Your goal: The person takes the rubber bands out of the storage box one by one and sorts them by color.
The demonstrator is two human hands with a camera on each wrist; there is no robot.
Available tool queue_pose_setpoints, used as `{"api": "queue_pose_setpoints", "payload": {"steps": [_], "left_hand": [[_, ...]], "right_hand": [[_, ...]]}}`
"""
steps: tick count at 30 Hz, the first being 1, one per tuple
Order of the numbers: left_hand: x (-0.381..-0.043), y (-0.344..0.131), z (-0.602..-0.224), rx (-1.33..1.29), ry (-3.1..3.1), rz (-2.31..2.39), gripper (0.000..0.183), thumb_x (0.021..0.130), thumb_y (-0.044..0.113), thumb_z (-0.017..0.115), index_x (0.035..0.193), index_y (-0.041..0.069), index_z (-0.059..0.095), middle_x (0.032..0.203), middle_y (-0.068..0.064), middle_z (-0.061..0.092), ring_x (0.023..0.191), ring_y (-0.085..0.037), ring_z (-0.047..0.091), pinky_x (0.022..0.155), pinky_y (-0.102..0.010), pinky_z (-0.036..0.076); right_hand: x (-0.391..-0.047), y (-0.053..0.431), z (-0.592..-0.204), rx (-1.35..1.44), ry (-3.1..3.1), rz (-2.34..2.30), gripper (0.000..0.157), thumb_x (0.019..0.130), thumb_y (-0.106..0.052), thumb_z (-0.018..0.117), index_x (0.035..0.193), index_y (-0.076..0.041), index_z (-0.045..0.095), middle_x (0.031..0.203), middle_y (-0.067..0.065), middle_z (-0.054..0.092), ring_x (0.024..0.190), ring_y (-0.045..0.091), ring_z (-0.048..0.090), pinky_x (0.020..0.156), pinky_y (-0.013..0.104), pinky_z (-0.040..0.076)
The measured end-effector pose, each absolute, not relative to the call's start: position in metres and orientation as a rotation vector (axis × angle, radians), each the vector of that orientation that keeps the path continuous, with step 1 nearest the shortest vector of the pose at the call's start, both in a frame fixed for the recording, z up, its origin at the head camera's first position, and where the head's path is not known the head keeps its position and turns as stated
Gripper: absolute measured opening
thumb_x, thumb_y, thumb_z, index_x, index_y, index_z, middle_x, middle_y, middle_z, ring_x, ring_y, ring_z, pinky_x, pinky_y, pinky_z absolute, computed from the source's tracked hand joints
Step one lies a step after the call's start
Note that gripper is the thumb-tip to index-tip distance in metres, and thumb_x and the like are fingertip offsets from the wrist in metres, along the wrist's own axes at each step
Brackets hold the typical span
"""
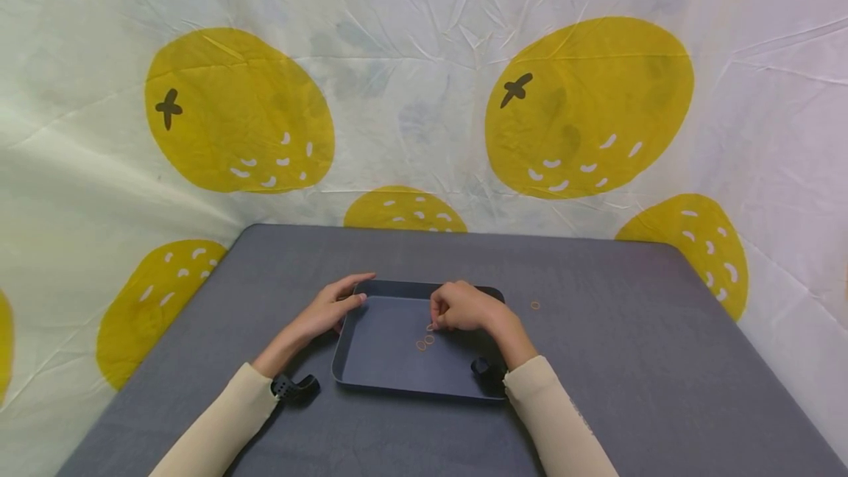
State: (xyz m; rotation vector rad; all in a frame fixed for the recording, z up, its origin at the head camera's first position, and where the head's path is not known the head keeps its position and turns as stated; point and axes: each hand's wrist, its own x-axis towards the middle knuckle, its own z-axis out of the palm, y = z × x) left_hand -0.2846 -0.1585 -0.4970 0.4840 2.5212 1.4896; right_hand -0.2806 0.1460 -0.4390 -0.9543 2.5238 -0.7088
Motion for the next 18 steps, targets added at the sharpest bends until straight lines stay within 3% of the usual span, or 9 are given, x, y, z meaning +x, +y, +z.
{"api": "queue_pose_setpoints", "payload": {"steps": [18], "left_hand": [[-0.284, -0.1575, -0.4979, 0.483, 2.531, 1.488, 0.046, 0.098, 0.037, 0.054, 0.143, 0.035, 0.045, 0.142, -0.005, 0.05, 0.049, -0.023, 0.052, 0.044, -0.04, 0.054]], "right_hand": [[-0.2794, 0.1467, -0.4397, -0.954, 2.534, -0.703, 0.012, 0.089, -0.005, 0.063, 0.08, -0.012, 0.067, 0.074, -0.002, 0.067, 0.059, 0.01, 0.056, 0.053, 0.024, 0.043]]}}
